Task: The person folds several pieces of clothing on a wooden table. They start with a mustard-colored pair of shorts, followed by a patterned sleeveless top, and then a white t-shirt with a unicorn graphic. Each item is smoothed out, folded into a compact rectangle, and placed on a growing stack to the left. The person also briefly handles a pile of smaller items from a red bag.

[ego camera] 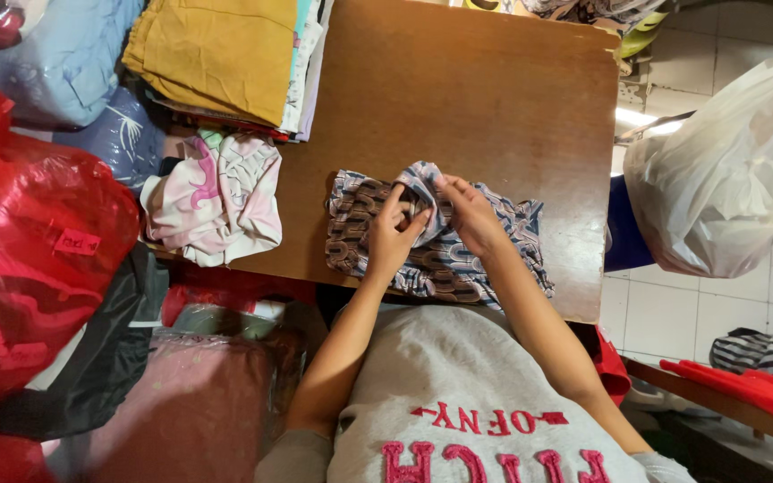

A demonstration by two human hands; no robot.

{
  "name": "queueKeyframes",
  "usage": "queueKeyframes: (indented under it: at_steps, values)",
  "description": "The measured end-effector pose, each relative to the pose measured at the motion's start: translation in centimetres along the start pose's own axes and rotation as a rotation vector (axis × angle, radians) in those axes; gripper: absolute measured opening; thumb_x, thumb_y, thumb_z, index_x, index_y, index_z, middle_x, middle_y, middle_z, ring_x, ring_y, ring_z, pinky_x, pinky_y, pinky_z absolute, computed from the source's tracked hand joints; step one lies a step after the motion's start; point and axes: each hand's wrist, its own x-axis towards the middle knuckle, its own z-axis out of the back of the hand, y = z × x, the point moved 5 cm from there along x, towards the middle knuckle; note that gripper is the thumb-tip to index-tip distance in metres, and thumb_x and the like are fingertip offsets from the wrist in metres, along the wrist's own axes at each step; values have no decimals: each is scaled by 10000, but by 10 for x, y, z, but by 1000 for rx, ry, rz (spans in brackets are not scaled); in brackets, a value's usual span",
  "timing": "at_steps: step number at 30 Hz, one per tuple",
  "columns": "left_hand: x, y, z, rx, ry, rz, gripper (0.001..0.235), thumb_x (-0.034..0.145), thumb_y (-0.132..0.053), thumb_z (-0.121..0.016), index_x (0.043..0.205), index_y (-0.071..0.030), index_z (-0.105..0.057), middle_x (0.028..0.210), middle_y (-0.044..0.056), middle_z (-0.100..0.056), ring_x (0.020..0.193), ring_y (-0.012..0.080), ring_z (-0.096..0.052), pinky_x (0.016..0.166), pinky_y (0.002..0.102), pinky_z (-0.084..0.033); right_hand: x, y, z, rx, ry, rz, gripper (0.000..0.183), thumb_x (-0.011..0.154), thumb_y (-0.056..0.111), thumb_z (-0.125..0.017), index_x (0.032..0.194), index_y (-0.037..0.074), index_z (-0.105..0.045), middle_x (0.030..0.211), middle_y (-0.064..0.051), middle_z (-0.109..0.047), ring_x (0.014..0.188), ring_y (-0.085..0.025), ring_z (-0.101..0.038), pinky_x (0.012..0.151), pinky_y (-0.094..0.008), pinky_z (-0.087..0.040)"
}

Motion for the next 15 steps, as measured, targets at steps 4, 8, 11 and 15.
queueKeyframes:
  at_steps: [4, 8, 11, 15]
  values:
    - [0, 7, 13, -76, -50, 83, 481, 944, -205, -770, 1327, 30, -598, 1055, 80, -762, 882, 99, -686, 747, 213, -535, -1, 13, 15, 59, -69, 121, 303, 1001, 136, -666, 1299, 96, -630, 1033, 10, -711, 903, -57, -667, 740, -207, -528]
    - [1, 6, 33, -133, -143, -76, 365, 990, -167, -751, 1267, 50, -650, 1128, 88, -739, 1015, 115, -676, 870, 222, -518, -8, 23, 21, -61, -98, 229, 360, 988, 56, -701, 1336, 98, -622, 1027, 48, -664, 906, -23, -624, 742, -174, -461]
    - [5, -1, 51, -280, -218, -158, 324, 1014, -152, -730, 1266, 24, -628, 1179, 77, -711, 1023, 126, -681, 904, 240, -527, -10, 30, 23, -85, -163, 341, 327, 967, 26, -696, 1281, 64, -615, 1033, 41, -653, 924, -57, -657, 766, -202, -490]
    - [0, -21, 67, -202, -251, 32, 429, 1034, -107, -705, 1448, -41, -611, 1071, 120, -702, 876, 143, -491, 766, 270, -367, -17, 42, 14, -209, -91, 455, 238, 1032, 20, -666, 1269, 28, -654, 1069, 4, -653, 931, -62, -631, 812, -210, -499]
